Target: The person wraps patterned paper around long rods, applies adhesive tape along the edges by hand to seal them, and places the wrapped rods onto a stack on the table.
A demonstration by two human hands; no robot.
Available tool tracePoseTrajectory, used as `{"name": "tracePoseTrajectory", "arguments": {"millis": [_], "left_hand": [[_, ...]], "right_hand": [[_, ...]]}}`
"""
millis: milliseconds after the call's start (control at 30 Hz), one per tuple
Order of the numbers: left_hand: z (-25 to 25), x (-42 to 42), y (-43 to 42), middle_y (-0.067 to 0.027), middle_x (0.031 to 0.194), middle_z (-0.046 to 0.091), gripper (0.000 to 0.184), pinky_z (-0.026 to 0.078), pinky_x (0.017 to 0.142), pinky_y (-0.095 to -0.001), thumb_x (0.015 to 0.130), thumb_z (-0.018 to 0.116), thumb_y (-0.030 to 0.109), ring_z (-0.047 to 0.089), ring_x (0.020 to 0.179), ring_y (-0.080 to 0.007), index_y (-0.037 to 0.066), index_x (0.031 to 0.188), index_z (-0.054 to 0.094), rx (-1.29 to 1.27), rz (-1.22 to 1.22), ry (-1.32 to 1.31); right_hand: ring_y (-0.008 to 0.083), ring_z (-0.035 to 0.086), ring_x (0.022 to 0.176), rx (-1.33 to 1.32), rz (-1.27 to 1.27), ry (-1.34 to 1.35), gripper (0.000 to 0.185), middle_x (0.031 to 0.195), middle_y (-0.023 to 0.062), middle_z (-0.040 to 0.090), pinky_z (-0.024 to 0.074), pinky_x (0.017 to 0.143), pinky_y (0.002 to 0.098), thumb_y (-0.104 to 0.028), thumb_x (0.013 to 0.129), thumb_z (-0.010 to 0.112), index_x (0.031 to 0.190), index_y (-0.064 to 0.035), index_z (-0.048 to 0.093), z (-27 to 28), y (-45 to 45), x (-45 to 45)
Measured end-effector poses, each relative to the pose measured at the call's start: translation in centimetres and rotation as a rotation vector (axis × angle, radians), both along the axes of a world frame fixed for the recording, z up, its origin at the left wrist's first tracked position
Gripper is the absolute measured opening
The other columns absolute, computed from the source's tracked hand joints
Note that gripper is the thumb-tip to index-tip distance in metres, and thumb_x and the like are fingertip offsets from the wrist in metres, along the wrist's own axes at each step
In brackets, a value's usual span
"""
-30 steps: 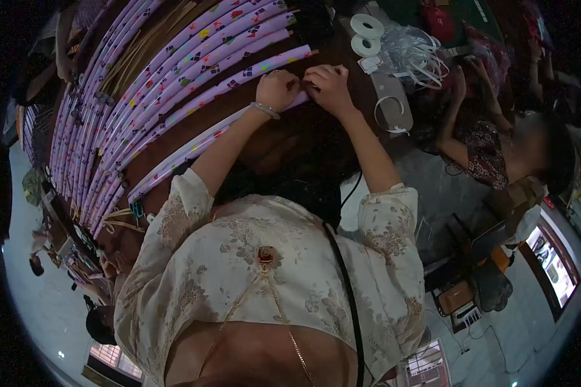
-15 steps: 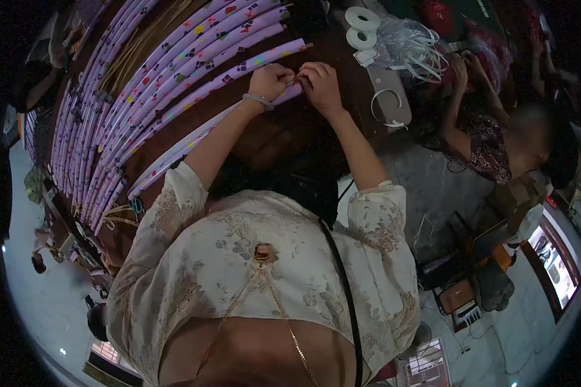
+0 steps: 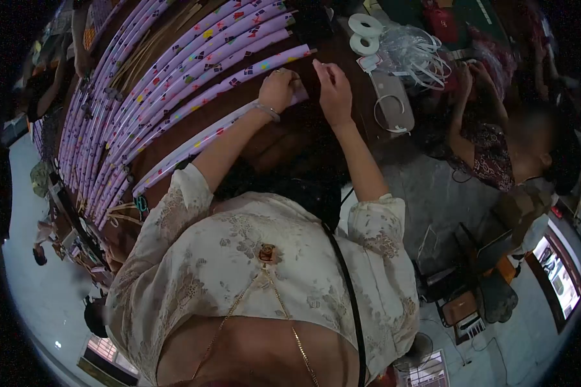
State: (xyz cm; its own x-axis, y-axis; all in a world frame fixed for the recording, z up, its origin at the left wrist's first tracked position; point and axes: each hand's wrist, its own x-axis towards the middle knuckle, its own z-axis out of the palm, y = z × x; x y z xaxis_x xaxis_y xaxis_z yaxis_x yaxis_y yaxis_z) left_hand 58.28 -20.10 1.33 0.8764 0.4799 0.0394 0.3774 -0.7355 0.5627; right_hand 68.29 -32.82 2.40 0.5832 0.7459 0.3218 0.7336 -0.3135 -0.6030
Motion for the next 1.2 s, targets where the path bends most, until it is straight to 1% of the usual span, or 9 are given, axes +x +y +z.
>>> {"name": "tracePoseTrajectory", "arguments": {"millis": [67,300,467,600,700,800,1000,1133,1200], "left_hand": [[0.4,-0.1,0.1,-0.0067,0.086,0.059,0.01,0.044,0.074,-0.0376,0.074,0.056,0.017,0.057,0.085,-0.0257,0.012,0.081,0.061,-0.03,-0.003,0.022],[3.6,0.9,-0.5,-0.0101,0.093,0.058,0.027,0.046,0.074,-0.036,0.075,0.057,0.012,0.056,0.088,-0.0254,0.009,0.102,0.058,0.211,-0.017,0.2],[4.5,-1.4,-0.8,-0.0089,0.097,0.057,0.031,0.042,0.079,-0.035,0.074,0.056,0.008,0.054,0.093,-0.0248,0.011,0.104,0.058,0.267,-0.125,-0.013],[7.0,-8.8,-3.0,-0.0081,0.096,0.058,0.023,0.042,0.078,-0.0348,0.074,0.055,0.007,0.055,0.091,-0.0234,0.01,0.097,0.061,0.134,-0.265,-0.125],[7.2,-15.1,-4.4,-0.0083,0.096,0.058,0.025,0.043,0.079,-0.0359,0.074,0.056,0.005,0.055,0.092,-0.0234,0.01,0.097,0.062,0.12,-0.17,-0.143],[8.2,-20.9,-4.1,-0.0092,0.093,0.059,0.024,0.045,0.078,-0.0366,0.074,0.057,0.004,0.056,0.089,-0.0251,0.008,0.098,0.062,0.115,-0.039,-0.157],[9.9,-31.9,-1.6,-0.0096,0.087,0.059,0.015,0.047,0.07,-0.0363,0.075,0.057,0.006,0.057,0.08,-0.0286,0.006,0.089,0.063,0.121,0.466,-0.133],[9.5,-38.4,1.3,-0.01,0.087,0.059,0.015,0.047,0.069,-0.0373,0.075,0.057,0.007,0.057,0.081,-0.0293,0.006,0.089,0.063,0.167,0.613,-0.121],[8.3,-41.3,3.0,-0.0094,0.09,0.059,0.017,0.046,0.072,-0.0373,0.075,0.058,0.008,0.057,0.084,-0.0288,0.006,0.091,0.062,0.197,0.68,-0.082]], "right_hand": [[0.0253,0.053,0.086,-0.138,-0.008,-0.295,0.051,0.099,0.0077,0.052,0.043,0.076,0.0358,0.001,0.077,0.053,0.125,-0.0129,0.046,-0.1,-0.8,0.0],[0.0234,0.054,0.09,-0.06,0.06,-0.281,0.046,0.093,0.0062,0.056,0.0405,0.087,0.0375,0.003,0.076,0.049,0.118,-0.0142,0.053,0.8,-0.5,-0.2],[0.0262,0.055,0.096,0.031,0.102,-0.235,0.038,0.101,0.0076,0.058,0.0431,0.086,0.0387,0.006,0.08,0.048,0.114,-0.0091,0.055,-1.2,-1.9,0.4],[0.0274,0.053,0.096,0.056,-0.014,-0.086,0.047,0.104,0.0145,0.055,0.042,0.085,0.037,-0.009,0.087,0.052,0.13,-0.0037,0.033,-1.3,-1.9,0.3],[0.0253,0.051,0.093,-0.003,-0.007,0.052,0.056,0.109,0.0171,0.045,0.0407,0.084,0.0361,-0.008,0.087,0.052,0.135,-0.0033,0.022,-0.7,-2.1,0.5],[0.0265,0.046,0.093,-0.104,0.008,-0.137,0.027,0.11,0.0171,0.037,0.041,0.08,0.0347,-0.007,0.087,0.052,0.113,0.0,0.047,-1.5,-2.3,0.9],[0.0293,0.05,0.088,-0.212,-0.101,-0.362,0.013,0.099,0.0158,0.049,0.0441,0.075,0.0358,-0.01,0.084,0.056,0.092,-0.0004,0.06,0.6,-1.6,-0.4],[0.0296,0.054,0.085,0.042,-0.104,-0.577,0.018,0.099,0.0158,0.052,0.0457,0.073,0.0368,-0.015,0.086,0.053,0.094,0.0001,0.06,0.9,-0.3,-1.5],[0.0286,0.052,0.094,0.01,0.131,-0.202,0.022,0.105,0.0161,0.052,0.0441,0.078,0.0375,-0.018,0.087,0.052,0.099,-0.0008,0.058,1.1,1.5,-3.6]]}}
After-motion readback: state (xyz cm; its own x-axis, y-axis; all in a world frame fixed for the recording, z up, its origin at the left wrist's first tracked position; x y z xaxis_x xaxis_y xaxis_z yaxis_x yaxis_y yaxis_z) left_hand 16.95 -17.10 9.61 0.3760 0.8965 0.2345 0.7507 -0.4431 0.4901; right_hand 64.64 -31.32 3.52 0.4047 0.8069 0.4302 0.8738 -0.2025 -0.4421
